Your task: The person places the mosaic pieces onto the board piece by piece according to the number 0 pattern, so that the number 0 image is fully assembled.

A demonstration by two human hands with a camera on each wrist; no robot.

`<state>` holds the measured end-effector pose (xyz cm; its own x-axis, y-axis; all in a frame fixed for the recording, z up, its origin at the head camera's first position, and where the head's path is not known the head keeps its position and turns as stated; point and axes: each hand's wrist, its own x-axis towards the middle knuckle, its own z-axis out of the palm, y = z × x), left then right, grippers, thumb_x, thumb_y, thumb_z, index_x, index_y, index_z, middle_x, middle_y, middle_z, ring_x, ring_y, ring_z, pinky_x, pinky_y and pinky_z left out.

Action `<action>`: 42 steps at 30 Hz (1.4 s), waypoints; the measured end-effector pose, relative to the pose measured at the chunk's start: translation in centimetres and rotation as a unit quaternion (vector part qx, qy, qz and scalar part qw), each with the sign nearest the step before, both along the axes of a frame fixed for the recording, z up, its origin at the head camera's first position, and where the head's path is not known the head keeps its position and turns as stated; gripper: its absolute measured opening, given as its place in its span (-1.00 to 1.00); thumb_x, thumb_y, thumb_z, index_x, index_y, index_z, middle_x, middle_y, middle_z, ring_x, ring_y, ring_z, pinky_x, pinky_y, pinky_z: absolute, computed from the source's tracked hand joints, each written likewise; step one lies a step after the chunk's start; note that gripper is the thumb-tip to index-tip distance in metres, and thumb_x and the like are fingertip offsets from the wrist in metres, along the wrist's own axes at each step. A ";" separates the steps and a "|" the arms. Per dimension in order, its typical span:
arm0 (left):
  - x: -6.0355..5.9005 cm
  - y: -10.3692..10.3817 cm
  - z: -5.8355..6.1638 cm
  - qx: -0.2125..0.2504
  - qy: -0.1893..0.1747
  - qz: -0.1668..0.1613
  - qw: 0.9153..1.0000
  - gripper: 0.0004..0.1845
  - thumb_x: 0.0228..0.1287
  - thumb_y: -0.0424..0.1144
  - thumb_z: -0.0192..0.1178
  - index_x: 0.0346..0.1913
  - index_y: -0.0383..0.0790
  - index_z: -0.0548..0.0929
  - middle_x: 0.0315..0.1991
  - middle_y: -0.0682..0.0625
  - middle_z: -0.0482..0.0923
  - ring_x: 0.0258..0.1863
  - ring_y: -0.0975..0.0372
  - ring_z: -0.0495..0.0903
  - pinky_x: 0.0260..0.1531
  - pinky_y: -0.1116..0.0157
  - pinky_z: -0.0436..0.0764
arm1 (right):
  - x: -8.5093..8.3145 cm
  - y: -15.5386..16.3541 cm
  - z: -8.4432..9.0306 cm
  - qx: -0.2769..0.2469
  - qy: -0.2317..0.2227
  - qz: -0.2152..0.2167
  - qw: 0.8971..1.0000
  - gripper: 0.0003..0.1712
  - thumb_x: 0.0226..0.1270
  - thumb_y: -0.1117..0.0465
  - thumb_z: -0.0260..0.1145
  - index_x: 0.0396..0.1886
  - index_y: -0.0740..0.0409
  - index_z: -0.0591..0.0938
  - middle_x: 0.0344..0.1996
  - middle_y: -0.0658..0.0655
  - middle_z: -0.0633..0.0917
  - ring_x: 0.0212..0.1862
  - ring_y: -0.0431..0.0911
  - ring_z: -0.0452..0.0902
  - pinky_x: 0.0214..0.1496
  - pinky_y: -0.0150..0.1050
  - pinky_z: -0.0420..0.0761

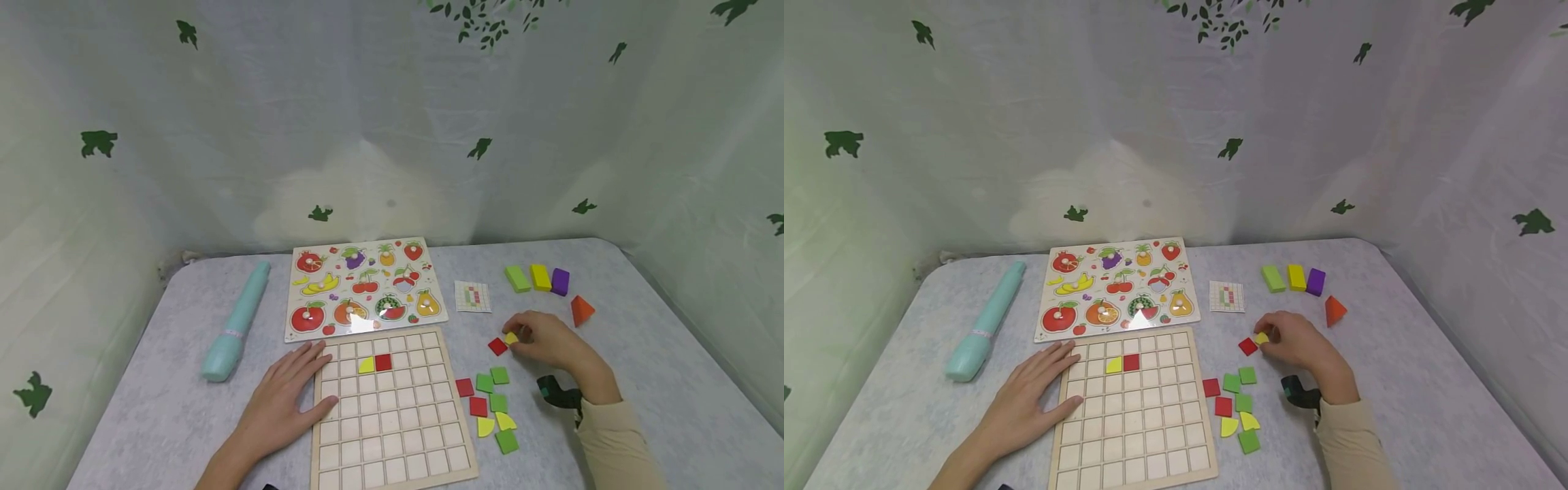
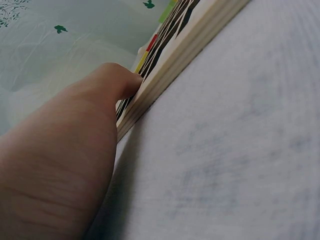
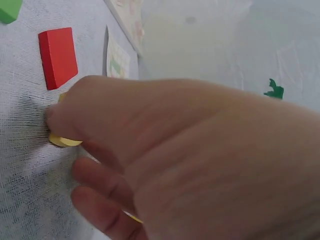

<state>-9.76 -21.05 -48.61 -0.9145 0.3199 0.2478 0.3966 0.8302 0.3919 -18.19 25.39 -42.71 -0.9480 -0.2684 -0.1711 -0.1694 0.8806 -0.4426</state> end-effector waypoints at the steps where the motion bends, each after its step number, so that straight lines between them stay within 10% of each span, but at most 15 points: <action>1: 0.0 0.0 0.0 0.000 -0.001 0.000 1.000 -0.22 0.24 0.23 0.38 0.45 -0.05 0.52 0.56 0.04 0.31 0.56 0.02 0.22 0.46 -0.12 0.26 | 0.0 0.0 0.0 -0.001 0.003 -0.001 1.000 -0.71 0.24 0.24 0.51 -0.04 0.09 0.71 -0.23 0.00 0.68 -0.16 -0.08 0.54 -0.09 -0.15 0.70; 28: 0.1 0.0 0.1 0.004 0.002 0.000 1.000 -0.21 0.20 0.18 0.42 0.44 -0.07 0.52 0.56 0.03 0.32 0.56 0.02 0.23 0.46 -0.11 0.24 | 1.5 -11.1 0.2 -0.121 0.083 0.134 0.980 -0.70 0.25 0.31 0.50 -0.02 0.15 0.72 -0.18 -0.04 0.71 -0.19 -0.17 0.58 -0.18 -0.36 0.67; 42: 0.0 0.0 0.1 0.004 0.000 0.000 1.000 -0.21 0.20 0.17 0.42 0.44 -0.08 0.52 0.56 0.03 0.32 0.56 0.02 0.23 0.47 -0.11 0.24 | 2.0 -15.4 -1.0 -0.101 0.086 0.174 0.976 -0.74 0.31 0.25 0.46 -0.01 0.07 0.78 -0.20 -0.07 0.70 -0.27 -0.22 0.48 -0.26 -0.40 0.55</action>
<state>-9.75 -21.04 -48.55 -0.9145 0.3177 0.2505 0.3964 0.8274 0.3979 -16.15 9.96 -43.75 -0.8036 -0.5909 0.0713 -0.5292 0.6545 -0.5399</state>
